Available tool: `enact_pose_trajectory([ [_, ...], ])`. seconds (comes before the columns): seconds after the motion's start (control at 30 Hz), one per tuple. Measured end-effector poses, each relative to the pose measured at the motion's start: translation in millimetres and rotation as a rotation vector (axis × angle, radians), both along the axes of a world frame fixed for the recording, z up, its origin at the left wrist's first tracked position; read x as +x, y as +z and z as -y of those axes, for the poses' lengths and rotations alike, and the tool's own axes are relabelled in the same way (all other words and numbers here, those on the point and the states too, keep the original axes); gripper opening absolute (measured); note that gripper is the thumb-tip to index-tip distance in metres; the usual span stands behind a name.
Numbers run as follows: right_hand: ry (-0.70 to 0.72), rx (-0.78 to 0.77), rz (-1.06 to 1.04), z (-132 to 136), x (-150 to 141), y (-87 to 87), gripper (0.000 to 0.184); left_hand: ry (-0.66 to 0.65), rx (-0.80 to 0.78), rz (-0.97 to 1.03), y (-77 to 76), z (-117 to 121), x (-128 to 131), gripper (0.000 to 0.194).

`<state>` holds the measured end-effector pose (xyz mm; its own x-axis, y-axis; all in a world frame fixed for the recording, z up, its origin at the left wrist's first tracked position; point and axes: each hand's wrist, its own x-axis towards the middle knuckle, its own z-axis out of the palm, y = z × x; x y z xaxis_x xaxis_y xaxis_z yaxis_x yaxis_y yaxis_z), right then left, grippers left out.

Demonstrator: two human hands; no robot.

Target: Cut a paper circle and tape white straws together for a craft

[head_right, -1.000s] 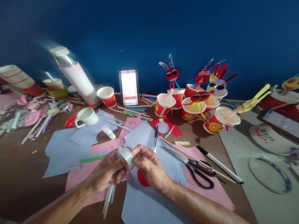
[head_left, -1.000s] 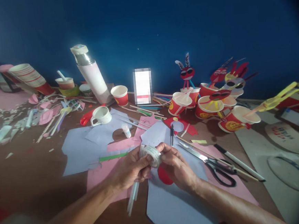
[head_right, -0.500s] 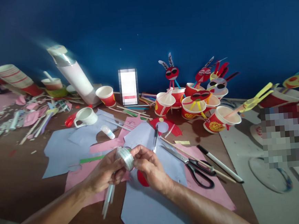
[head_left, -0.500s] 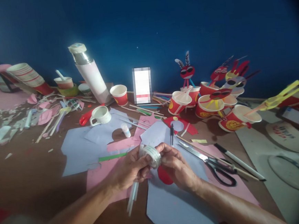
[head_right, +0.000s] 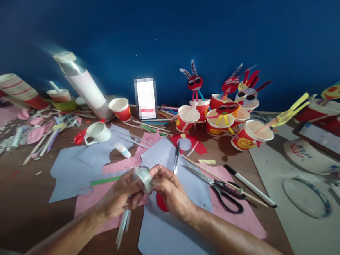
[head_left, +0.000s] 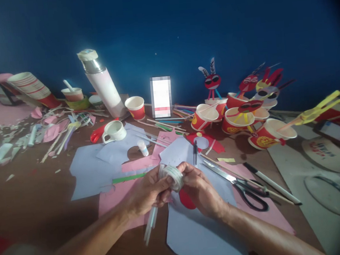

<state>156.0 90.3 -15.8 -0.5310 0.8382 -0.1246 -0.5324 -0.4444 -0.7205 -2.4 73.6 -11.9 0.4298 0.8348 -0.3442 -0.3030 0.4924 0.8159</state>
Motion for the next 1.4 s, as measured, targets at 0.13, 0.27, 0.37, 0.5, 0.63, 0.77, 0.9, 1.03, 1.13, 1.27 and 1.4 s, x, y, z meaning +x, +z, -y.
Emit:
enact_pose_trajectory([
  [0.13,0.030,-0.021,-0.017,-1,1,6.4,0.007,-0.003,-0.007,-0.014,1.0,-1,0,0.034],
  [0.27,0.038,-0.038,-0.010,-1,2,11.0,0.009,-0.012,0.026,-0.002,0.8,1,0,0.034],
  [0.37,0.016,-0.056,0.009,0,1,10.3,0.009,-0.020,0.042,-0.030,-0.1,3,1,0.030],
  [0.5,0.026,-0.043,0.017,0,1,9.9,0.009,-0.013,0.042,-0.013,1.6,3,1,0.029],
  [0.63,0.054,0.007,-0.015,-1,2,11.1,0.009,-0.002,0.042,-0.001,3.7,1,-1,0.032],
  [0.77,0.047,0.006,0.001,0,3,10.7,0.007,0.006,0.042,-0.018,2.4,2,-1,0.031],
  [0.9,0.080,0.033,-0.042,0,2,11.4,0.012,0.010,0.039,-0.002,2.5,2,0,0.031],
  [1.03,0.090,0.050,-0.058,0,3,12.4,0.014,-0.001,0.077,0.010,3.3,1,1,0.028],
  [1.13,0.086,0.055,-0.049,1,3,11.2,0.015,0.001,0.071,-0.004,1.8,1,1,0.027],
  [1.27,0.057,0.009,-0.030,3,4,7.7,0.020,-0.001,0.061,-0.026,-0.4,2,-1,0.027],
  [1.4,0.040,-0.025,-0.019,2,4,7.8,0.022,0.005,0.062,-0.026,0.9,2,-1,0.029],
])
